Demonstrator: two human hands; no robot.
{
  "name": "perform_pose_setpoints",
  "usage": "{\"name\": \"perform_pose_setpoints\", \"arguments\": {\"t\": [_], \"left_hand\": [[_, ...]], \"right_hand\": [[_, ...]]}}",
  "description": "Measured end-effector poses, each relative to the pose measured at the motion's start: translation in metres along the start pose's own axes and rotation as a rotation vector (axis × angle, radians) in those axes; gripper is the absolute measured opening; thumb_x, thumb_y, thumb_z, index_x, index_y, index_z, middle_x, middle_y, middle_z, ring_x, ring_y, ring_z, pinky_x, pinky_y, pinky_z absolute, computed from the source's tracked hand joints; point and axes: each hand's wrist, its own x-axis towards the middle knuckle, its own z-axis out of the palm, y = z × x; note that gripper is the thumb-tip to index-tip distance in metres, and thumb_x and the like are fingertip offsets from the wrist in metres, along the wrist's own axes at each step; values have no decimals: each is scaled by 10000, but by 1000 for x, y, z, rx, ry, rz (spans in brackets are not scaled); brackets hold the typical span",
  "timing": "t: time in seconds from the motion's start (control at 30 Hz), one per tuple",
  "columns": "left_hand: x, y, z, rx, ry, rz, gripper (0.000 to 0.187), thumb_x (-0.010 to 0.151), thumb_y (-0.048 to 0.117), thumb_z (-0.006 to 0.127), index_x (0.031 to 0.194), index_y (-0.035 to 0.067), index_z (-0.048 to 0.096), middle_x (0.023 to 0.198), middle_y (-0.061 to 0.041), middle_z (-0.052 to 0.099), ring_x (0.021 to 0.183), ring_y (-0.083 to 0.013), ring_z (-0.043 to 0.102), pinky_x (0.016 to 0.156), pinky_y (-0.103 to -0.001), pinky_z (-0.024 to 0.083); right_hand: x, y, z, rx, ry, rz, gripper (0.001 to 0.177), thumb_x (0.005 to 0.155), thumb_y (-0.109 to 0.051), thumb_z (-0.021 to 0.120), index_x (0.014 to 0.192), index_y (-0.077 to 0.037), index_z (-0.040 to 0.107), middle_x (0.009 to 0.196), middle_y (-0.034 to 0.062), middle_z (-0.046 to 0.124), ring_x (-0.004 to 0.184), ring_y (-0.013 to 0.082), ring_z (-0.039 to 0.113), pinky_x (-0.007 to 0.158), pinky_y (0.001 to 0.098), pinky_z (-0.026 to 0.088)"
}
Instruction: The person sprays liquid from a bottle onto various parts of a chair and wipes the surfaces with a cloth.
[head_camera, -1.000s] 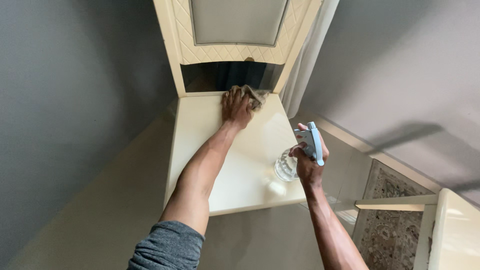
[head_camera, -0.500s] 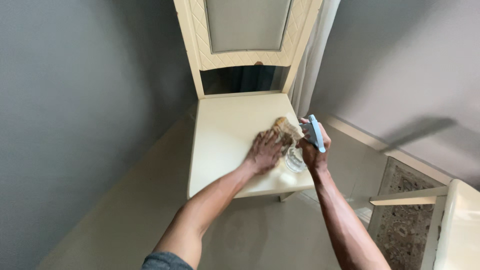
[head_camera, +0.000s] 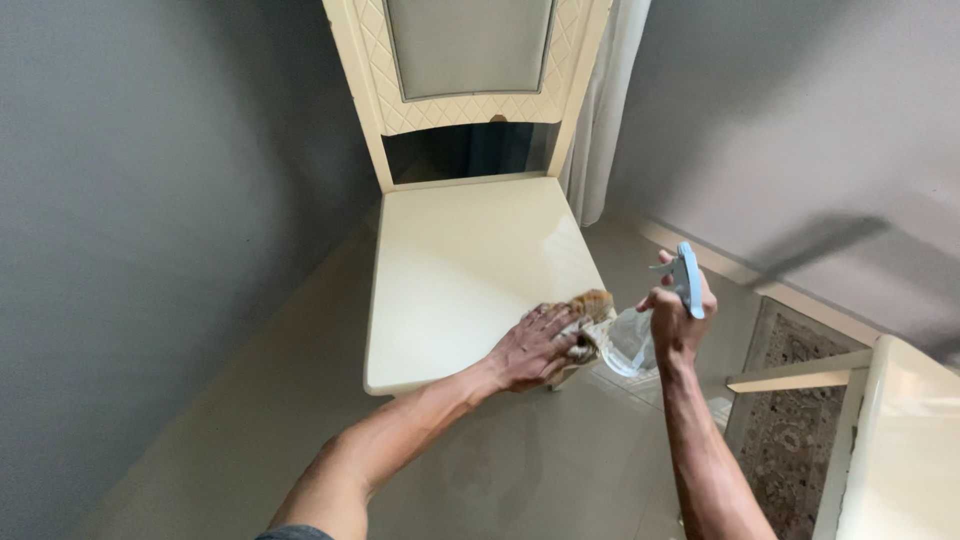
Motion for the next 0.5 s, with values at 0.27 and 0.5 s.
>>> {"name": "perform_pose_setpoints", "arguments": {"t": [0.27,0.5], "left_hand": [[101,-86,8,166,60,-472,596,1036,334,419,1579,102,337,1670,-250,124,1550,-441,94,1257,-576,38],[166,-193,7,167,169,-666,605,961,362,520,1541,218,423,1695,-179,108,1559,-425,22,1248,-572,-16]], "right_hand": [[-21,-16,24,-74,-29,-122,526,724,65,514,1214,68,706,905,112,597,540,156,655,454,283,564],[-14,-14,49,-73,-81,-153,509,720,167,508,1177,61,705,877,86,601,534,130,621,451,270,586]]}}
